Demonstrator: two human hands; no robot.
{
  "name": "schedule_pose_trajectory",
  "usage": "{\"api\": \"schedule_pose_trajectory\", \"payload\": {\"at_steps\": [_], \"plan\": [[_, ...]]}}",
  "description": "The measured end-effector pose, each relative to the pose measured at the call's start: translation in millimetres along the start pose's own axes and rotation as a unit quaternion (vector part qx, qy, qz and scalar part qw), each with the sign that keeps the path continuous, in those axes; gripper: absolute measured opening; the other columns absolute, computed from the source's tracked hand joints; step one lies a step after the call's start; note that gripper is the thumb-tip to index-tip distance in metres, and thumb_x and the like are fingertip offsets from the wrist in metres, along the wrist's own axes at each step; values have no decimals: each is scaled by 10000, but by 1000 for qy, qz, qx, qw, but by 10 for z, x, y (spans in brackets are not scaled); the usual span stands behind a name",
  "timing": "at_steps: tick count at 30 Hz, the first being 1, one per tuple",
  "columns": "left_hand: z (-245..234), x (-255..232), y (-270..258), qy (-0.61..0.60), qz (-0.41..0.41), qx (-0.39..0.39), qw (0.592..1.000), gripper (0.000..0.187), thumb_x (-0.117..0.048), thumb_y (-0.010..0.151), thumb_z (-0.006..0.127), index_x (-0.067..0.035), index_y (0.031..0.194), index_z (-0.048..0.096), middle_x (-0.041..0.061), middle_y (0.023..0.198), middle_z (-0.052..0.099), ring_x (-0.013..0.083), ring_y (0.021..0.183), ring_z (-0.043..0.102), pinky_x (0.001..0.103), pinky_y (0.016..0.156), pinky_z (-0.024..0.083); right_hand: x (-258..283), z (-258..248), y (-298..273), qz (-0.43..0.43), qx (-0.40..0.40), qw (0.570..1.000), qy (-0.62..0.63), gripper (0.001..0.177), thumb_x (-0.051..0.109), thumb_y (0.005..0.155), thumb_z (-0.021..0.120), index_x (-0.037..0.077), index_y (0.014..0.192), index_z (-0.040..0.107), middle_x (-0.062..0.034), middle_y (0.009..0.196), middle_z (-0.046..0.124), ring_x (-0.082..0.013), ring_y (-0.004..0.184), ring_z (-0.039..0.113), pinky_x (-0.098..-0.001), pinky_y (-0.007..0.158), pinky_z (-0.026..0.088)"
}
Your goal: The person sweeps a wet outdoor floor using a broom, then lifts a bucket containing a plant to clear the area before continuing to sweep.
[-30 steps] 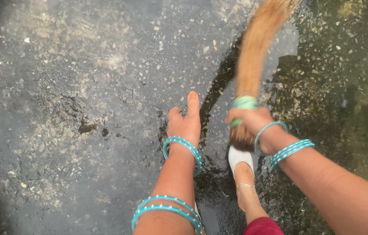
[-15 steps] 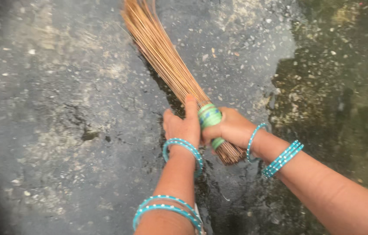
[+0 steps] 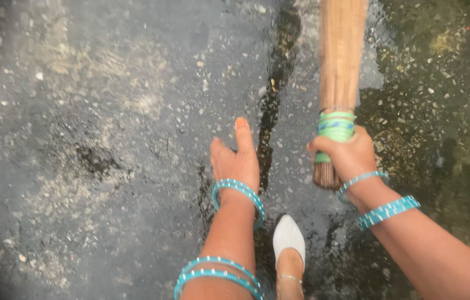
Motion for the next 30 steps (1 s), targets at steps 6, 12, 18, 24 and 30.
{"api": "schedule_pose_trajectory", "payload": {"at_steps": [6, 12, 18, 24, 30], "plan": [[9, -37, -55, 23, -14, -26, 999, 1025, -745, 867, 498, 42, 1509, 360, 276, 1564, 372, 435, 1452, 361, 487, 1190, 295, -231, 403, -6, 179, 68, 979, -75, 431, 142, 609, 831, -56, 962, 684, -131, 819, 731, -269, 678, 716, -393, 652, 577], [-50, 204, -197, 39, -68, -33, 996, 1093, -729, 823, 583, 69, 1516, 303, 272, 1571, 349, 421, 1450, 364, 467, 1179, 302, -303, 629, -492, 42, 242, 909, -337, 752, 261, 492, 910, 36, 1150, 625, -131, 984, 757, -247, 902, 745, -355, 810, 569], [172, 203, -422, 13, -46, 31, 998, 1118, -761, 824, 547, 57, 1538, 277, 283, 1577, 341, 426, 1459, 359, 459, 1190, 302, -106, 97, -525, -47, 209, 908, -361, 717, 240, 460, 865, 93, 1135, 670, -116, 905, 777, -240, 795, 762, -349, 747, 593], [267, 284, -527, 17, -56, 81, 995, 1114, -786, 829, 497, 24, 1555, 256, 262, 1597, 305, 416, 1479, 309, 494, 1192, 274, -474, -588, -492, 30, 29, 973, -229, 707, 124, 539, 857, 32, 1188, 592, -116, 882, 737, -229, 720, 720, -367, 640, 589], [168, 487, -561, 33, -64, 60, 996, 1104, -786, 826, 491, 19, 1548, 273, 258, 1596, 317, 410, 1475, 323, 485, 1197, 272, -787, -464, -317, 177, -3, 984, 34, 450, 87, 608, 793, -42, 1004, 624, -139, 850, 704, -237, 635, 704, -370, 583, 586]]}}
Point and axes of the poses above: each hand's wrist, its own y-axis towards the middle knuckle, its own z-axis out of the palm, x = y × z, the point moved 4 cm from there along y, towards the middle knuckle
